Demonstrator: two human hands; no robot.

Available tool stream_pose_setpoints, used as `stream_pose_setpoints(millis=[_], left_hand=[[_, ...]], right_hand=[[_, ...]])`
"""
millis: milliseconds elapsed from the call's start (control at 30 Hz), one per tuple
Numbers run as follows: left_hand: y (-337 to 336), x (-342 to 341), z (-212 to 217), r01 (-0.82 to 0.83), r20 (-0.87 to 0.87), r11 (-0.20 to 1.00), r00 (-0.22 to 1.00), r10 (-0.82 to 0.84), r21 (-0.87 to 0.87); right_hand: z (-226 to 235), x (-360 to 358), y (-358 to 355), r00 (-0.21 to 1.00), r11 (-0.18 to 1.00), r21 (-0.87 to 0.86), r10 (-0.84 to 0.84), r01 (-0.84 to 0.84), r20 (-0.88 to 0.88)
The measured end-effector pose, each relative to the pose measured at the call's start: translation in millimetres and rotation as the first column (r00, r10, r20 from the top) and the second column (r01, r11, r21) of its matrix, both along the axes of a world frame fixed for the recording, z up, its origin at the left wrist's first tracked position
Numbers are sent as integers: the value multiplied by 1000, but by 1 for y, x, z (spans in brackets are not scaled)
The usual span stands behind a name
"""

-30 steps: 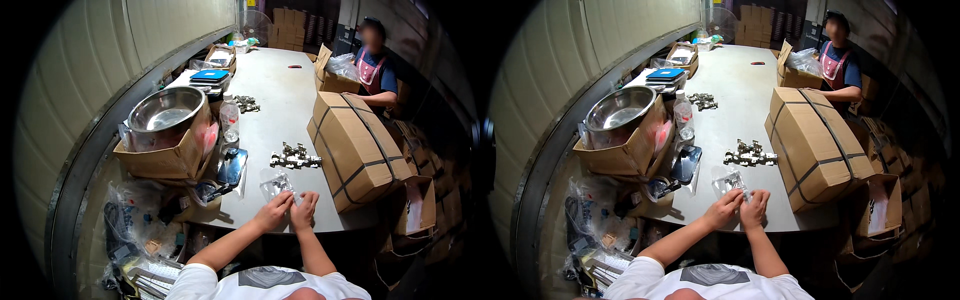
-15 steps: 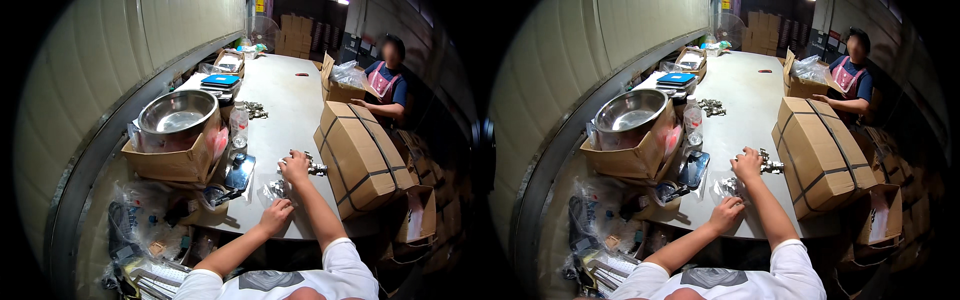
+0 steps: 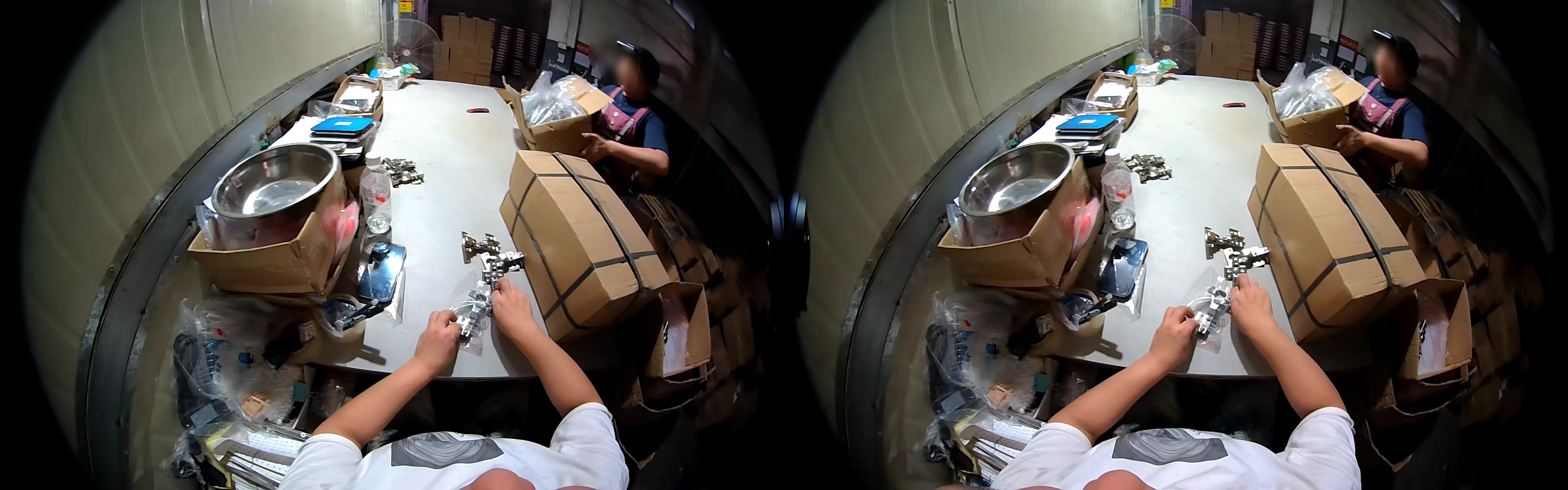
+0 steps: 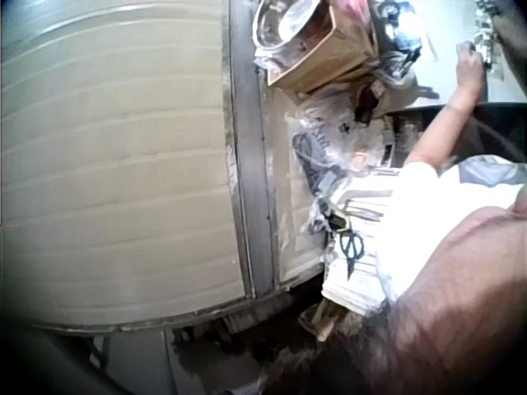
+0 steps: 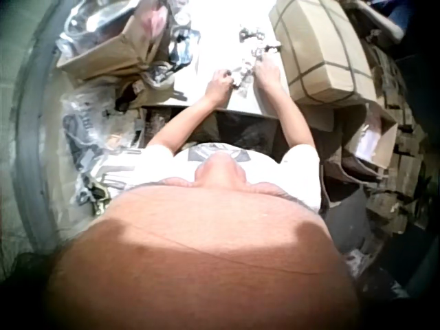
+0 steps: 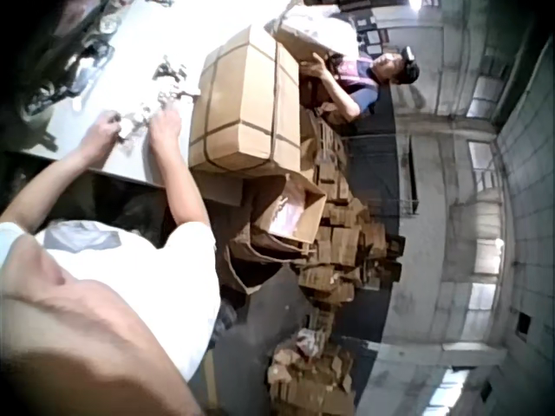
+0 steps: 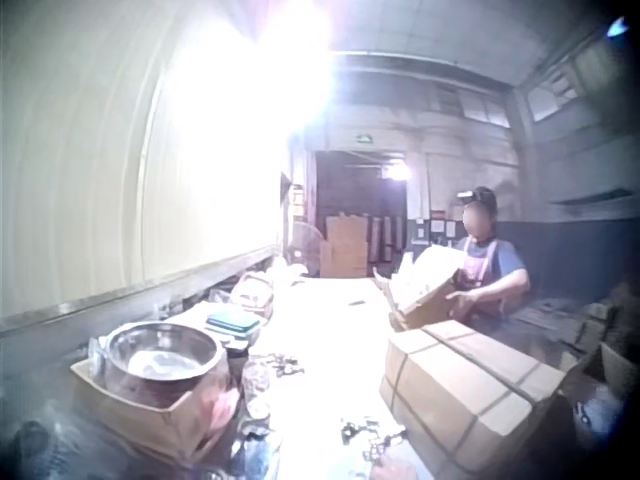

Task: The person picks up metal hinges from a table and places them into plastic bags.

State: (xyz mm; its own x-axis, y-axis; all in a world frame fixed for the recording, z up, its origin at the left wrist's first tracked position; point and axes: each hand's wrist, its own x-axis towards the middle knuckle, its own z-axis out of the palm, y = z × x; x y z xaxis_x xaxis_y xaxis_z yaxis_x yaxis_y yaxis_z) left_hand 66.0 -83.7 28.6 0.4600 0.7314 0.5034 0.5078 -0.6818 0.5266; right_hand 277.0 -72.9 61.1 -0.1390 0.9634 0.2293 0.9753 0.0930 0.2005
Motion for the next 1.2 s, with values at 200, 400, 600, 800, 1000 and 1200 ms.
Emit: stream_pose_setpoints(millis=[200,400,600,800,1000,1200], left_hand=[[-6,-5,-4,72,-43,997,997,-71,14],[-21,-11,7,86,156,996,985,-80,-30],[-17,11,25,131,232,986,967,-105,-99],[-18,11,40,227,134,970,967,-215,-83],[-29,15,60,304,-95,948,951,-295,98],[-41,13,55,347,-158,936,930,-333,66]], right_hand=[[4,19,-41,925,1000,-2,-14,15,-379],[35,15,-111,188,994,74,89,-85,-978],[-17,-31,-161,-516,992,23,-44,-123,-856],[-8,-34,-161,-4,998,-28,-29,-62,-1000],[-12,-54,-152,225,984,178,175,-7,-959],[-29,-67,-126,-923,996,-85,-30,3,-384]])
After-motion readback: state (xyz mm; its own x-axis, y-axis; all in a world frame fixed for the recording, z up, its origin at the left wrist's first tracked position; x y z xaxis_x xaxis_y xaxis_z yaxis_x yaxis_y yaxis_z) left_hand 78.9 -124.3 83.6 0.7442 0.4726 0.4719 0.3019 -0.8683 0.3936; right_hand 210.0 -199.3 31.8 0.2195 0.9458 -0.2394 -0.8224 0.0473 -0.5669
